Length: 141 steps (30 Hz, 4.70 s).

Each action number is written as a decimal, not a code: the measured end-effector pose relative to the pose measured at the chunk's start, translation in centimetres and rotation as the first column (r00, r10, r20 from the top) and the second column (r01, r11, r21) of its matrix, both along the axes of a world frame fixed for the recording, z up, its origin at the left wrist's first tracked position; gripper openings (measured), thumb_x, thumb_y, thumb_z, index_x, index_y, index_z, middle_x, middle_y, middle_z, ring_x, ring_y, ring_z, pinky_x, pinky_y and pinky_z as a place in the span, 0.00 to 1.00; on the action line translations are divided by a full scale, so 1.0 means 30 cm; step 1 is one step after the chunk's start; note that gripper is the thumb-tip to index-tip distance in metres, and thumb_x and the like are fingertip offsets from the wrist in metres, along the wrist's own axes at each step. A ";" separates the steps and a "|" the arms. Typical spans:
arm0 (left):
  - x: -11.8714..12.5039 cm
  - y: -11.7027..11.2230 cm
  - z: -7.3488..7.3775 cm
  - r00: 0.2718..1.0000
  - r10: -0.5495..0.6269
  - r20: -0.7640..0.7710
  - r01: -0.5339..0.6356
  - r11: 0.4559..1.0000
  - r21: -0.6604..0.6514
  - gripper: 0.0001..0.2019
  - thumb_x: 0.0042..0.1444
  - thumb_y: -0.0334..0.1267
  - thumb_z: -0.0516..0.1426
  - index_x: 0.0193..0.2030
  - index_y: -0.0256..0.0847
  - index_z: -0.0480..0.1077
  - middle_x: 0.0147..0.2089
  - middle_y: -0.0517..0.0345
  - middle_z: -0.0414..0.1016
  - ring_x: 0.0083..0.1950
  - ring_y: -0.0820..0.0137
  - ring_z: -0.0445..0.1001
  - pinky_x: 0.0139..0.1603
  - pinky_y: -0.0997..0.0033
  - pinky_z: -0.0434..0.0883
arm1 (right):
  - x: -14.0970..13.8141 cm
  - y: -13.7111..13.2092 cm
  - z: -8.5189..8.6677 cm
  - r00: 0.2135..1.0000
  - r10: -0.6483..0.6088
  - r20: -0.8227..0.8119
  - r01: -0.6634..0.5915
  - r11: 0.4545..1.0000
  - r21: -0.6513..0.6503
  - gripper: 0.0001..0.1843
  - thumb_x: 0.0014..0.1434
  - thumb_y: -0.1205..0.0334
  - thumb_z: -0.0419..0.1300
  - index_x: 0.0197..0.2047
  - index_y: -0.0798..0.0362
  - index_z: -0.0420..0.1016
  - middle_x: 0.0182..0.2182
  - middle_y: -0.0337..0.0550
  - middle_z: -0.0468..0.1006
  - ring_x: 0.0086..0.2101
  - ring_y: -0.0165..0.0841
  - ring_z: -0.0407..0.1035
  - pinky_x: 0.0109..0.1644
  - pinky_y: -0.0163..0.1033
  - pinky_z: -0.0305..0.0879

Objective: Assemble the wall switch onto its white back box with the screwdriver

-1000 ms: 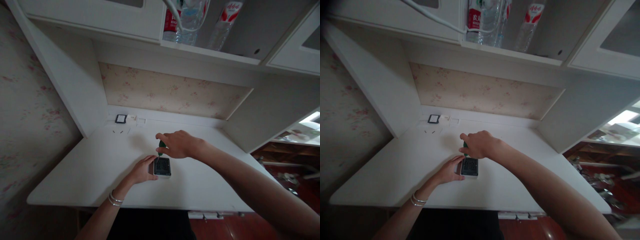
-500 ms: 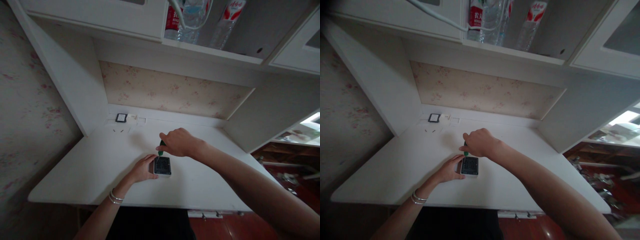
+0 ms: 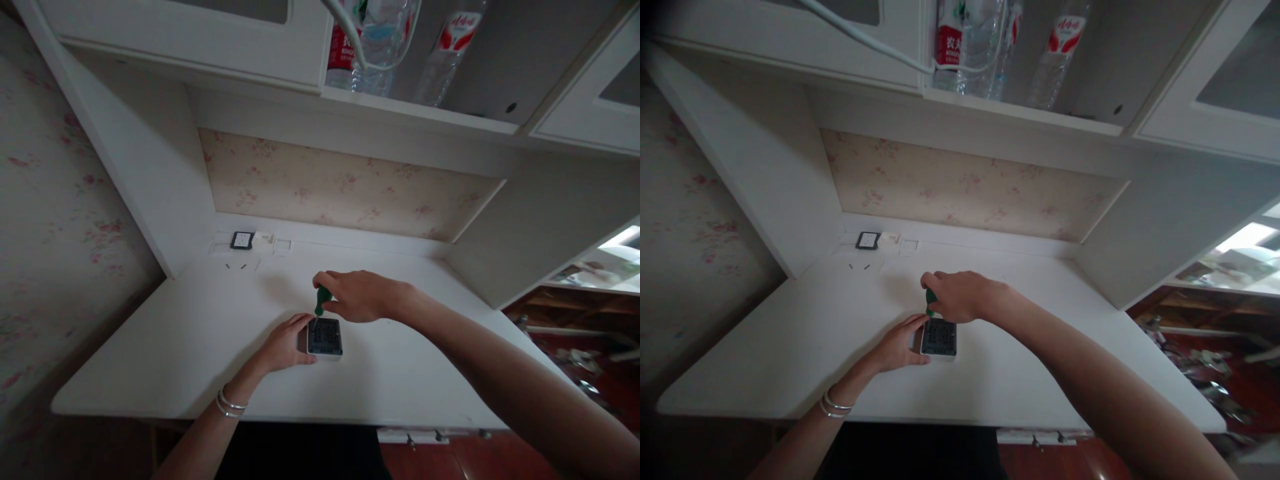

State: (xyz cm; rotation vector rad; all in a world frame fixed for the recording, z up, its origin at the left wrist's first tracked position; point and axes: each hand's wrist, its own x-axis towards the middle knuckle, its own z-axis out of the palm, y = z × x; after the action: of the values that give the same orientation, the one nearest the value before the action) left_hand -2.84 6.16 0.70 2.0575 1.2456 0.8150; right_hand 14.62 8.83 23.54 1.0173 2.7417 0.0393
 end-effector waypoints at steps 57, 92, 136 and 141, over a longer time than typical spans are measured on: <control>0.000 0.001 -0.008 0.999 0.002 -0.038 -0.003 1.000 -0.019 0.45 0.38 0.42 0.69 0.64 0.47 0.57 0.65 0.52 0.60 0.64 0.56 0.61 0.64 0.56 0.59 | 0.205 -0.022 -0.048 0.971 -0.198 -0.138 0.218 0.964 0.154 0.16 0.65 0.51 0.43 0.45 0.51 0.64 0.37 0.44 0.79 0.32 0.36 0.71 0.31 0.37 0.49; 0.003 0.000 -0.016 0.999 0.020 -0.029 -0.020 1.000 0.016 0.44 0.38 0.43 0.69 0.63 0.47 0.58 0.64 0.52 0.61 0.63 0.56 0.61 0.64 0.57 0.59 | 0.115 -0.021 -0.012 0.997 -0.061 0.055 0.051 0.985 0.165 0.20 0.64 0.48 0.48 0.51 0.53 0.64 0.40 0.52 0.78 0.37 0.45 0.74 0.35 0.42 0.61; -0.004 0.005 -0.030 1.000 0.004 -0.020 -0.004 1.000 0.024 0.43 0.39 0.44 0.68 0.64 0.48 0.57 0.65 0.53 0.61 0.63 0.56 0.62 0.64 0.57 0.60 | 0.108 -0.069 0.011 0.981 -0.159 0.112 0.136 0.972 0.190 0.22 0.63 0.47 0.48 0.50 0.55 0.68 0.39 0.56 0.78 0.39 0.49 0.74 0.36 0.46 0.62; -0.004 0.002 -0.022 1.000 -0.002 -0.015 0.002 1.000 0.012 0.43 0.39 0.44 0.69 0.64 0.48 0.58 0.65 0.52 0.61 0.64 0.56 0.61 0.64 0.56 0.59 | 0.105 -0.072 0.013 0.996 -0.031 0.082 0.025 0.997 0.071 0.19 0.62 0.55 0.51 0.55 0.51 0.62 0.43 0.52 0.77 0.36 0.43 0.75 0.33 0.42 0.62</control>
State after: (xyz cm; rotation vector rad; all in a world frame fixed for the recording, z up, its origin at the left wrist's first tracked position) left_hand -2.96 6.21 0.05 2.0776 1.2491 0.8098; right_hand 17.76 6.66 23.93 1.0475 2.6673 0.1711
